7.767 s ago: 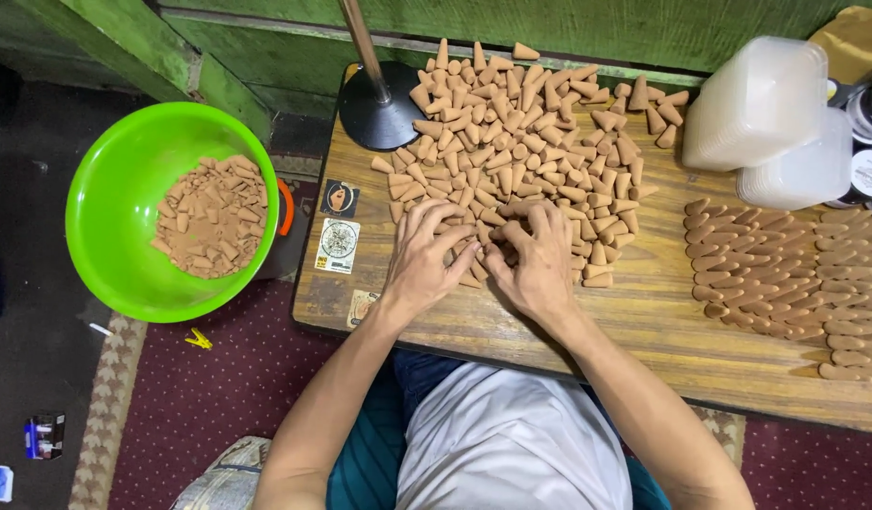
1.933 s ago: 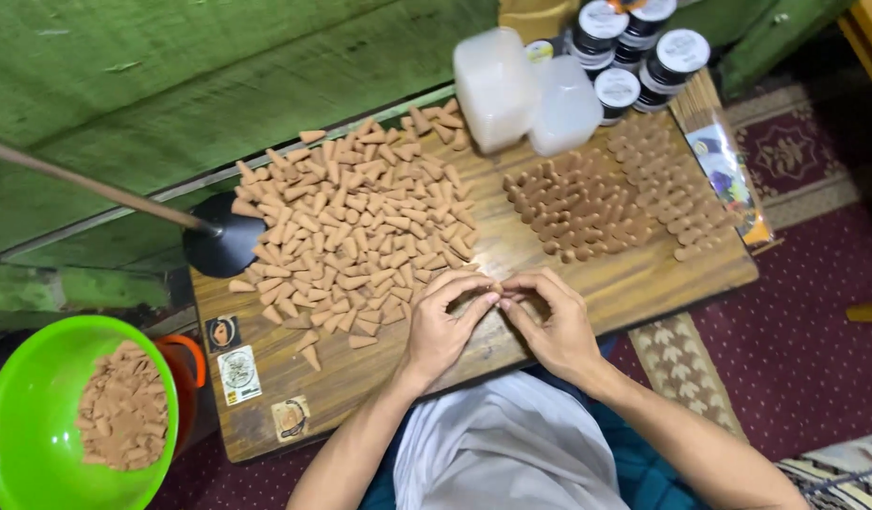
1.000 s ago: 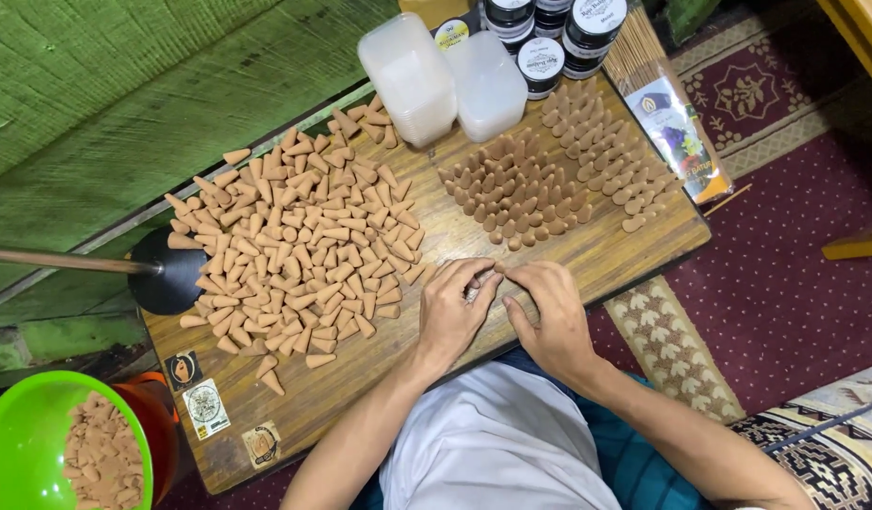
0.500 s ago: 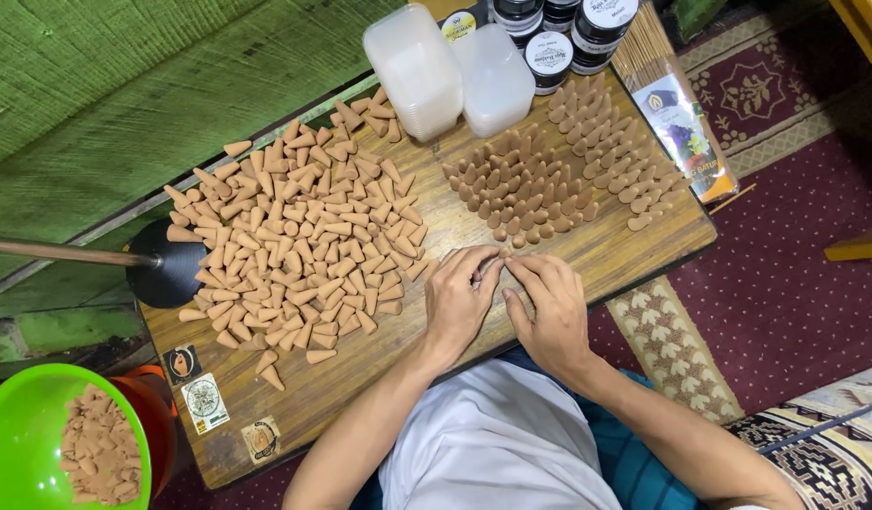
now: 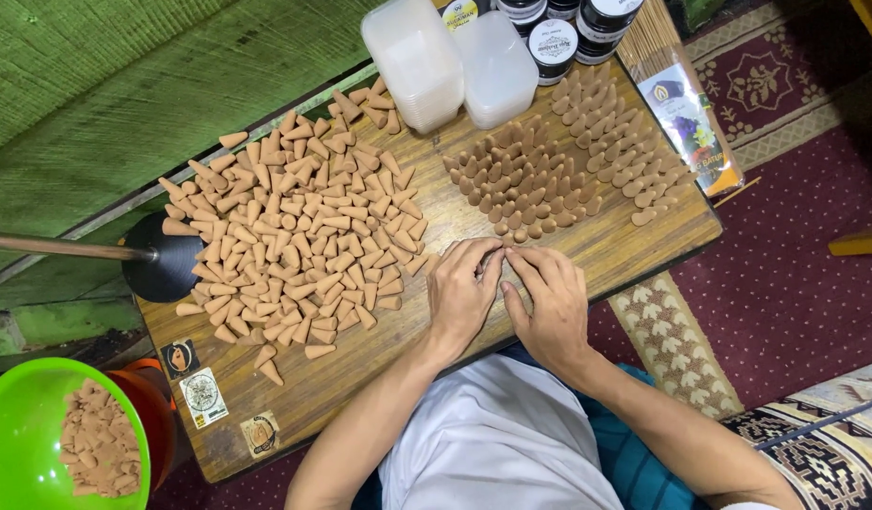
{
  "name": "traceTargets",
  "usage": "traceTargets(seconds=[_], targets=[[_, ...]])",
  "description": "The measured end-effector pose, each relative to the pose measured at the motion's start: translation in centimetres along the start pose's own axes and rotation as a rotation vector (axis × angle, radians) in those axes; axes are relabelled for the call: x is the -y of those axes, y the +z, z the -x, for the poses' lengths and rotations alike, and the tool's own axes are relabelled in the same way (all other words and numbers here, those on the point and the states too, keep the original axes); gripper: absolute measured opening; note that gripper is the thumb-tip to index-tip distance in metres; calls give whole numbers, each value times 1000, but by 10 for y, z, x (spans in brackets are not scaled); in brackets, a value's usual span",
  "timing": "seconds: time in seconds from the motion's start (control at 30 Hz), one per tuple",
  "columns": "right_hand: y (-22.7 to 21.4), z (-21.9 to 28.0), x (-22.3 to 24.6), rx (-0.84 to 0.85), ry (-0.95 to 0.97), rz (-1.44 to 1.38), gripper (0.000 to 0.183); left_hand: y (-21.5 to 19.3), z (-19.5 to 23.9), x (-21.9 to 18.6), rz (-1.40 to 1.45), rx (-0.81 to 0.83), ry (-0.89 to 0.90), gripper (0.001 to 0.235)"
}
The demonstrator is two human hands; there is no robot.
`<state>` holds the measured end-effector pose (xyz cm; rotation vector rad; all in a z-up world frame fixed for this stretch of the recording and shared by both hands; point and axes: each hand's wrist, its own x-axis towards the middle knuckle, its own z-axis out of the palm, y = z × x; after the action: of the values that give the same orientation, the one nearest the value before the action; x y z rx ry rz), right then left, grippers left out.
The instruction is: Arranging small cone-shaped incense products from a large pile into organized rows on a wooden table.
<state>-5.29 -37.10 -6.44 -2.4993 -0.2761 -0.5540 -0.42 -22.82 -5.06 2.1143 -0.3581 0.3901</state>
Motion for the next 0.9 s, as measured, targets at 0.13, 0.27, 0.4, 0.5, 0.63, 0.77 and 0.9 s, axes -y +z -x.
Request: traceTargets(seconds=[0.13, 0.27, 0.4, 0.5, 0.63, 0.77, 0.9], targets=[[1, 1, 0, -16, -12, 11, 38, -2, -2, -3, 12, 14, 4, 8], [1, 0, 1, -29, -18, 23, 37, -1, -1, -2, 17, 14, 10, 8], [2, 0, 0, -32, -18, 29, 37, -1, -1, -1, 21, 17, 14, 8], [2, 1, 1, -31, -17, 38, 38, -1, -2, -1, 37, 22, 32, 7], [3, 1, 1, -33, -18, 36, 38, 3, 1, 4, 32, 25, 30, 7], [3, 1, 1, -36, -20, 44, 36, 6, 6, 8, 43, 28, 21, 8], [1, -2, 6, -42, -36, 66, 36, -4, 4, 2, 92, 28, 50, 12]])
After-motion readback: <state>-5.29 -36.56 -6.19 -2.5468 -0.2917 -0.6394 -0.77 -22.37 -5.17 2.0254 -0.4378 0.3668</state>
